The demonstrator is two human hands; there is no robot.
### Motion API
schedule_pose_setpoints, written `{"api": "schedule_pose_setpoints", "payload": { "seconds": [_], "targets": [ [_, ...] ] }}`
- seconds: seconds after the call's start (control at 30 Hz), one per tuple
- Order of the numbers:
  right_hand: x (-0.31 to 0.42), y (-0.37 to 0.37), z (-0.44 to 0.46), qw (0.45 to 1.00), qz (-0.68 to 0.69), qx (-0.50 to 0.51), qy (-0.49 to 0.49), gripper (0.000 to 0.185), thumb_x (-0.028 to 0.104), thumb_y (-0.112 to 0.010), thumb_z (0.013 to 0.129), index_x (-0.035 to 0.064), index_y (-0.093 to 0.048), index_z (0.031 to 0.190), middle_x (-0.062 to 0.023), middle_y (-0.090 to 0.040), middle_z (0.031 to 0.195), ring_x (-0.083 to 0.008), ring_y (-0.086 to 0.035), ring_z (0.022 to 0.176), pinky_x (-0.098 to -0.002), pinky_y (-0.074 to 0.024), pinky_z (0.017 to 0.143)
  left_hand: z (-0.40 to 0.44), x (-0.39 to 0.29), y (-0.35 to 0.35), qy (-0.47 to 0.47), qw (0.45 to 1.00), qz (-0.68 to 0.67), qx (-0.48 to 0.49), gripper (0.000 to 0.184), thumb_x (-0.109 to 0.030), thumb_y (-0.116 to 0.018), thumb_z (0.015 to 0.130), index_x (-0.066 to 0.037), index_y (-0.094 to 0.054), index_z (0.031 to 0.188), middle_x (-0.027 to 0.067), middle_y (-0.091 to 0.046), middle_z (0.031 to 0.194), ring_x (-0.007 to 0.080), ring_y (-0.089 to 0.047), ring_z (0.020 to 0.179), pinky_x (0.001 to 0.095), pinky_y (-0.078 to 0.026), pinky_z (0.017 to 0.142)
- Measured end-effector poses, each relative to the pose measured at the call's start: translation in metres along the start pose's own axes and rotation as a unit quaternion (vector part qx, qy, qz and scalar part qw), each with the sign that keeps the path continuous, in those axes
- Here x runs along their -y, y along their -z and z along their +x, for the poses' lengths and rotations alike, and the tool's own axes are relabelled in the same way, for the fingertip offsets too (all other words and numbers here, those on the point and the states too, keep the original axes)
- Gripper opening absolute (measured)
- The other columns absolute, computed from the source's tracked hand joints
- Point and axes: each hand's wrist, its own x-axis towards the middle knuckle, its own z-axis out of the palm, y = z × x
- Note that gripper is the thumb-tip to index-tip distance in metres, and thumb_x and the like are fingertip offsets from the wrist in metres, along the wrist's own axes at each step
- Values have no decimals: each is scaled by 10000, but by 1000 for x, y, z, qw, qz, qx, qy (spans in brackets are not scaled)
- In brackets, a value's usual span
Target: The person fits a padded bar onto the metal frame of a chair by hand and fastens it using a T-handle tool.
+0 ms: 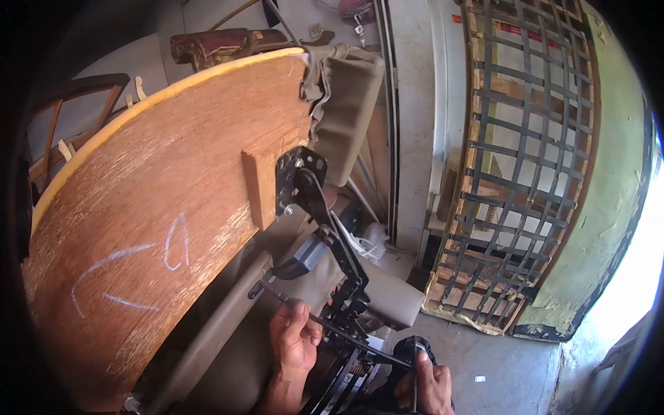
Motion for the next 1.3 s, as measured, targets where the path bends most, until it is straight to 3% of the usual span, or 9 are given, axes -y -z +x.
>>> {"api": "schedule_pose_setpoints", "payload": {
  "seconds": [0.3, 0.43, 0.53, 0.73, 0.93, 0.97, 1.0, 1.17, 1.3],
  "targets": [
    [-12, 15, 34, 771, -317, -39, 551, 264, 198, -531, 945, -30, -575, 1072, -232, -635, 1095, -423, -606, 1128, -456, -505, 948, -3, 2, 0, 4, 1000, -23, 5, 186, -202, -676, 943, -38, -590, 969, 41, -607, 837, 107, -576, 531, 238, -403, 437],
    [-28, 5, 28, 900, -223, 11, 374, 297, 197, -571, 927, -6, -552, 1144, -238, -622, 1145, -429, -623, 1085, -487, -469, 1011, 6, 0, -3, 2, 1000, -26, 8, 174, -197, -666, 949, -46, -581, 953, 33, -589, 818, 108, -569, 529, 248, -395, 430],
    [-9, -7, 6, 989, -34, -26, 142, 590, 508, -406, 1023, 45, -547, 686, -19, -485, 584, -134, -423, 584, -374, -344, 539, 8, 0, -4, 1, 1000, -17, 7, 148, -176, -651, 956, -51, -571, 952, 28, -572, 799, 104, -550, 518, 248, -398, 425],
    [-55, 10, 31, 979, -71, 25, 189, 456, 408, -467, 1030, -3, -662, 1059, -121, -676, 869, -198, -639, 810, -333, -504, 701, 8, 8, -5, -11, 999, -38, -22, 144, -177, -645, 957, -59, -570, 925, 27, -580, 783, 103, -528, 488, 254, -406, 410],
    [-49, 42, 60, 583, -401, -310, 634, 240, 267, -601, 928, 119, -613, 1117, -126, -672, 1069, -284, -665, 949, -650, -343, 1073, 4, 14, -15, -62, 994, -20, -93, 147, -192, -655, 949, -79, -570, 910, -11, -551, 706, 68, -484, 450, 237, -385, 379],
    [-41, 66, 43, 644, -519, -73, 556, 467, 234, -659, 864, 286, -593, 1323, -83, -584, 1289, -304, -533, 1235, -756, -300, 1013, 3, 11, -22, -53, 990, -26, -125, 156, -201, -650, 952, -88, -561, 892, -22, -533, 690, 55, -471, 445, 231, -380, 376],
    [-21, 57, 59, 469, -556, -144, 671, 368, 315, -650, 901, 256, -644, 1264, -14, -620, 1238, -200, -571, 1145, -567, -421, 991, 1, 8, -29, -63, 989, -26, -132, 183, -224, -656, 951, -92, -553, 876, -34, -511, 638, 51, -461, 441, 220, -368, 373],
    [17, 14, 107, 386, -330, -132, 852, 349, 478, -732, 856, 146, -711, 961, 87, -403, 603, -54, -380, 568, -239, -328, 604, 2, 4, -36, -67, 983, -3, -168, 207, -267, -665, 935, -145, -563, 804, -62, -481, 558, 50, -442, 422, 191, -343, 368],
    [3, -19, 98, 751, -56, -37, 657, 194, 149, -639, 868, 92, -622, 683, -4, -524, 552, -188, -454, 444, -330, -367, 494, 7, -6, -41, -34, 975, 67, -210, 216, -261, -674, 927, -161, -543, 787, -69, -460, 543, 53, -405, 406, 189, -304, 363]
  ]
}}
